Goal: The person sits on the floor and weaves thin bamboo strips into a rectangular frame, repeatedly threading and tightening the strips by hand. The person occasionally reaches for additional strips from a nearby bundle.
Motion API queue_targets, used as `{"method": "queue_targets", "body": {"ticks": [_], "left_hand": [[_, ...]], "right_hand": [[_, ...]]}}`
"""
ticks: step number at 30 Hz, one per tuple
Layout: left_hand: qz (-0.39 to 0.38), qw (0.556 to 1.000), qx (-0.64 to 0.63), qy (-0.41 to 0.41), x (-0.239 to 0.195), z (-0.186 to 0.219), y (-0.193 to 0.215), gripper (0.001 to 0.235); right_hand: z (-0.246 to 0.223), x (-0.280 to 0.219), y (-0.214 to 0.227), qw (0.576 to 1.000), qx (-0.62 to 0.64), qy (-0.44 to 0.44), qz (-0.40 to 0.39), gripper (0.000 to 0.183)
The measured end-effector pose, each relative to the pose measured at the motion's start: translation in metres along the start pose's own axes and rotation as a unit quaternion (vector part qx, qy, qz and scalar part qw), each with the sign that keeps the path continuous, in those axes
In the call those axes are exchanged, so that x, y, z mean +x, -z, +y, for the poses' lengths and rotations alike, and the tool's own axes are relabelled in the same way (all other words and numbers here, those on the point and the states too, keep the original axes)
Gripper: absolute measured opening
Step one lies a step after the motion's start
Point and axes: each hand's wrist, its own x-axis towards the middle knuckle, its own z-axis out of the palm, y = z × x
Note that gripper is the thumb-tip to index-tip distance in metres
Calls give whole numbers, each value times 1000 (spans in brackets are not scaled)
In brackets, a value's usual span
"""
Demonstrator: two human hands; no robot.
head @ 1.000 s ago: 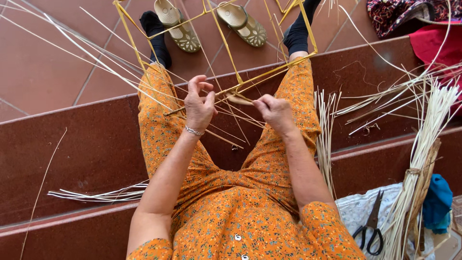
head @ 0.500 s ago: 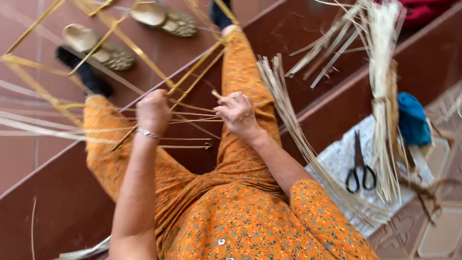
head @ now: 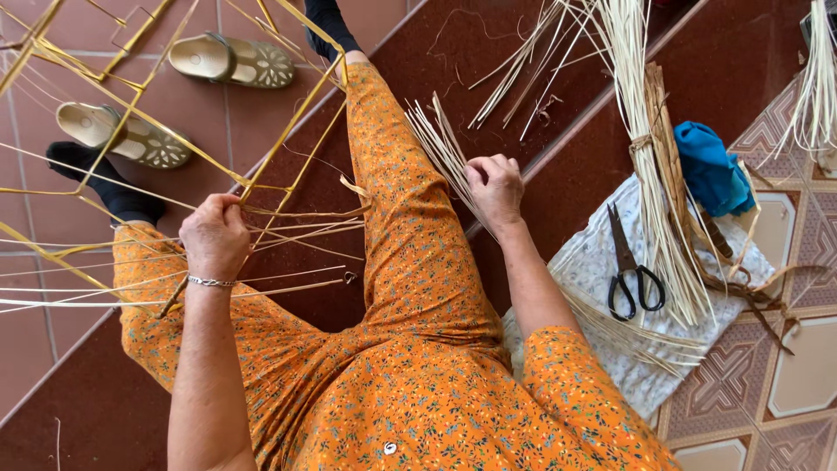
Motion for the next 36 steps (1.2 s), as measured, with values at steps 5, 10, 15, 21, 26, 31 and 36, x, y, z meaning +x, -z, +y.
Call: {"method": "queue_targets", "body": {"ticks": [5,10,15,21,26,31,36], "left_hand": [[9,1000,-1,6,-4,0,-2,9],[0,1000,-8,13,-3,1,1,11],[-7,1000,7,20,-1,3,6,10],[92,991,87,-53,3,41,15,21],[-89,959,-260,-65,-16,137,-10,27],[-200,849,-486,56,-12,196,-49,23],[-167,825,-538,51,-9,192,-80,19]], "right_hand": [[1,11,10,998,36,-45,-15,8],[-3,29,53,916,316,-231,-92,7],[-16,56,80,842,488,-206,-103,8],[-49,88,100,836,511,-123,-157,6],[-105,80,101,841,488,-77,-219,12],[-108,50,91,802,495,-70,-328,13],[-30,34,72,965,172,-107,-167,11]]}}
